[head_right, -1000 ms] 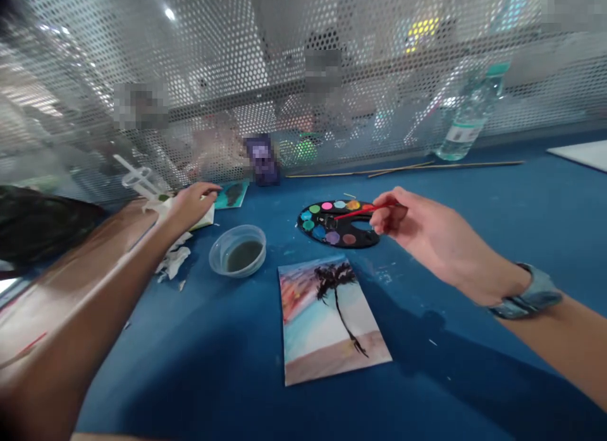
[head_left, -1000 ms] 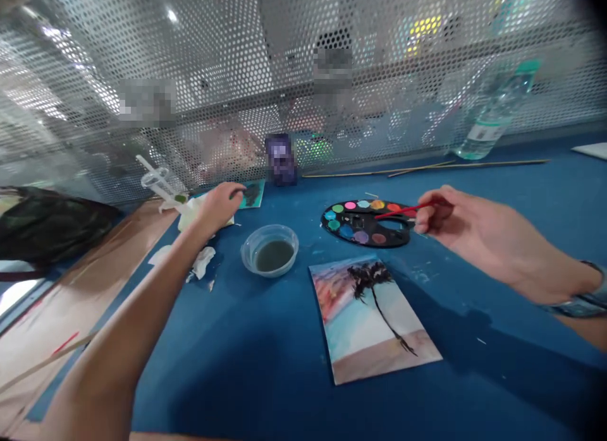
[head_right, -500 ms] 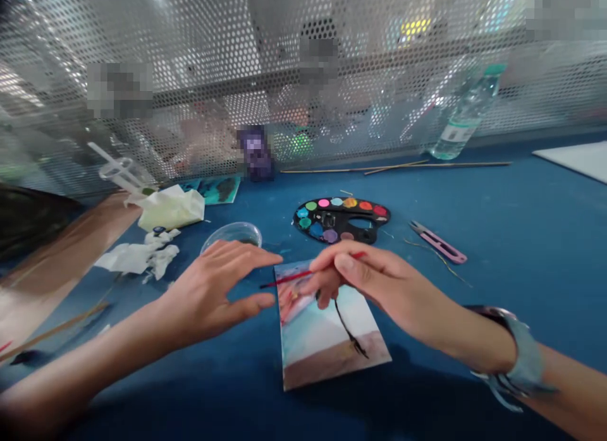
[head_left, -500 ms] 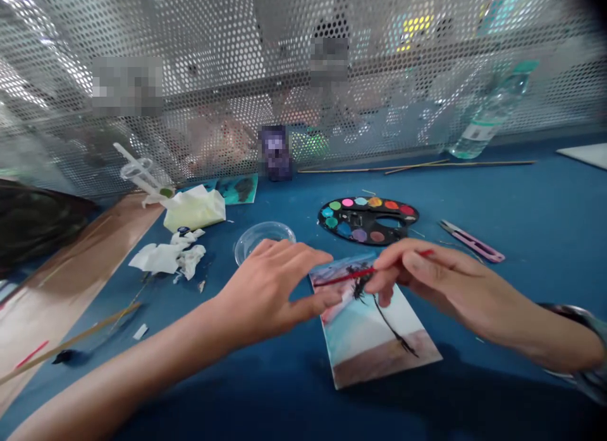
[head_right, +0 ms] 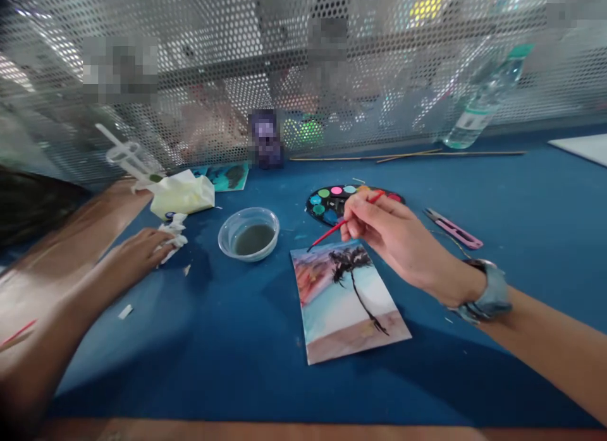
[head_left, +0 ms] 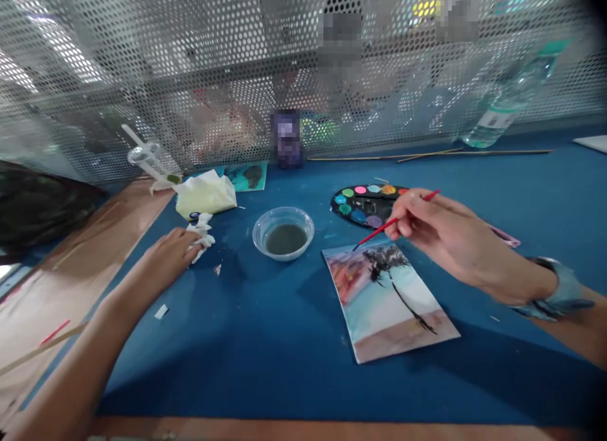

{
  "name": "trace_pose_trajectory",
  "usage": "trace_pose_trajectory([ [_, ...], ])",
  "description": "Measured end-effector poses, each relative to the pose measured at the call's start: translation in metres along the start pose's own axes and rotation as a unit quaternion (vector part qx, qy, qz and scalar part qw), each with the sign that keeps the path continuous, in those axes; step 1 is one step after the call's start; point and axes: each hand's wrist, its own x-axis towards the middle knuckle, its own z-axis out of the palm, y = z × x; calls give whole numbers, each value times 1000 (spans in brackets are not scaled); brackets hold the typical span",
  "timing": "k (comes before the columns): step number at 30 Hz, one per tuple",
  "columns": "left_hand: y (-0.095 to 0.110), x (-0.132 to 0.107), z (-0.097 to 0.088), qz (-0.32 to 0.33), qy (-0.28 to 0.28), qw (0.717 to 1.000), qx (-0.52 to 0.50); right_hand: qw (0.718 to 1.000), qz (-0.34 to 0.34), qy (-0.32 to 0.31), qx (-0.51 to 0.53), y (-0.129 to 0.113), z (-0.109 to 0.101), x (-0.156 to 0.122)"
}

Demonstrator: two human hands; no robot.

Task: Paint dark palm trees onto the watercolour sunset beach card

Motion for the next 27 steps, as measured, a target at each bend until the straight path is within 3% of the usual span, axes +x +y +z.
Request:
trace_pose_trajectory([
  [4,-4,0,4,-24,11,1000,13,998,-42,7,-45,-12,-2,5],
  [9,-4,5,-17,-63,71,995,43,985,-128,22,-110,-33,-12,8],
  [15,25,20,-58,-42,92,994,40,989,-101,-18,-111,-46,-3,10],
  [19,50,28,-74,-65,125,988,64,989,-62,-98,-91,-41,12,8],
  [23,36,35,-56,-25,52,996,69,983,-49,-143,-107,-31,16,4],
  [27,-5,36,-16,-3,-15,999,33,983,-40,-102,-146,-29,8,6],
])
